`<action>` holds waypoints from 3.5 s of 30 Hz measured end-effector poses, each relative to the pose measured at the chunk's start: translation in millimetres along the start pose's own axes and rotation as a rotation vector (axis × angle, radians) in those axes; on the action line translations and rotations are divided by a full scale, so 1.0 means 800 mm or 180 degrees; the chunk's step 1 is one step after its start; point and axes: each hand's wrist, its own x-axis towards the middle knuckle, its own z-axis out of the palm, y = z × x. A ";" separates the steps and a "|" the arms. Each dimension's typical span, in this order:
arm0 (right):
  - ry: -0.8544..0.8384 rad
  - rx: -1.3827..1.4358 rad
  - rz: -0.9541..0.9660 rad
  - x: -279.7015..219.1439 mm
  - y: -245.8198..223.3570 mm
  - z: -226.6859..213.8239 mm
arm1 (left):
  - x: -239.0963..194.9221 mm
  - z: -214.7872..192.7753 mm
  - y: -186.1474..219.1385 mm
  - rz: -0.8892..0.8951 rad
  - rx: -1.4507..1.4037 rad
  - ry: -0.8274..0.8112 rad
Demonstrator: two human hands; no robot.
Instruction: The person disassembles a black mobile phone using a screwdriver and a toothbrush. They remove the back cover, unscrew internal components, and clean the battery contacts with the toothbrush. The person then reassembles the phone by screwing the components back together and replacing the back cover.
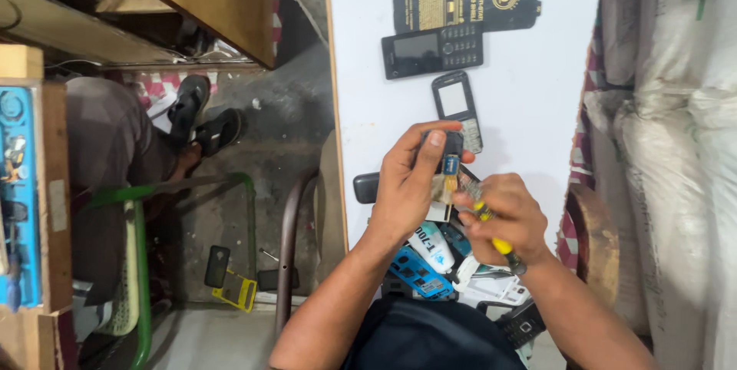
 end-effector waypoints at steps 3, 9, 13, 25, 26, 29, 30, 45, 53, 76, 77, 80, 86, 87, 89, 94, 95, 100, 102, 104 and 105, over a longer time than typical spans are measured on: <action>0.0549 0.0288 0.0770 -0.016 0.003 0.005 | 0.003 0.002 -0.006 -0.0147 -0.0352 -0.0077; 0.0708 0.0665 0.1631 -0.021 0.005 0.000 | -0.004 -0.005 -0.009 -0.0137 -0.0331 -0.0271; 0.0646 0.1385 0.1900 -0.011 0.004 0.008 | -0.010 0.014 -0.022 0.0486 -0.0571 -0.0009; 0.0881 0.1528 0.2460 0.021 0.013 -0.036 | -0.014 0.009 -0.022 0.0283 -0.0416 -0.0003; 0.0848 0.1506 0.2457 0.021 0.012 -0.036 | -0.015 0.009 -0.022 0.0270 -0.0339 0.0031; 0.0746 0.1512 0.2463 0.024 0.010 -0.034 | -0.016 0.012 -0.023 0.0413 -0.0100 0.0052; 0.0716 0.1528 0.2473 0.024 0.010 -0.034 | -0.016 0.012 -0.022 0.0484 -0.0016 0.0046; 0.0626 0.1264 0.2289 0.019 0.013 -0.029 | -0.017 -0.011 -0.004 0.0239 0.0335 -0.0407; 0.0405 0.0668 0.1983 0.050 0.011 -0.019 | -0.006 -0.012 -0.007 -0.0019 0.0721 0.0030; -0.0449 -0.0753 0.0715 0.063 -0.005 0.005 | 0.018 -0.024 -0.028 0.0272 0.0373 0.0426; -0.0480 -0.0746 0.0701 0.065 -0.005 0.005 | 0.017 -0.024 -0.026 0.0254 0.0443 0.0447; -0.0463 -0.0794 0.0729 0.068 -0.002 0.005 | 0.019 -0.023 -0.027 0.0291 0.0370 0.0388; -0.0457 -0.0721 0.0694 0.069 -0.003 0.009 | 0.021 -0.026 -0.028 0.0254 0.0521 0.0383; -0.0434 -0.0745 0.0755 0.069 -0.002 0.008 | 0.022 -0.025 -0.029 0.0227 0.0522 0.0375; -0.0492 -0.0710 0.0642 0.068 -0.002 0.008 | 0.024 -0.027 -0.027 0.0246 0.0647 0.0373; -0.0491 -0.0708 0.0661 0.065 -0.002 0.008 | 0.024 -0.028 -0.028 0.0198 0.0571 0.0367; -0.0530 -0.0662 0.0619 0.065 -0.001 0.008 | 0.025 -0.027 -0.027 0.0167 0.0568 0.0367; -0.0476 -0.0769 0.0709 0.063 -0.002 0.011 | 0.026 -0.026 -0.025 0.0149 0.0362 0.0316; -0.0497 -0.0774 0.0662 0.064 -0.001 0.010 | 0.027 -0.025 -0.024 0.0163 0.0436 0.0320; -0.0529 -0.0707 0.0674 0.064 -0.001 0.011 | 0.027 -0.025 -0.022 0.0124 0.0633 0.0364; -0.0541 -0.0674 0.0688 0.063 -0.002 0.012 | 0.026 -0.025 -0.021 0.0097 0.0734 0.0381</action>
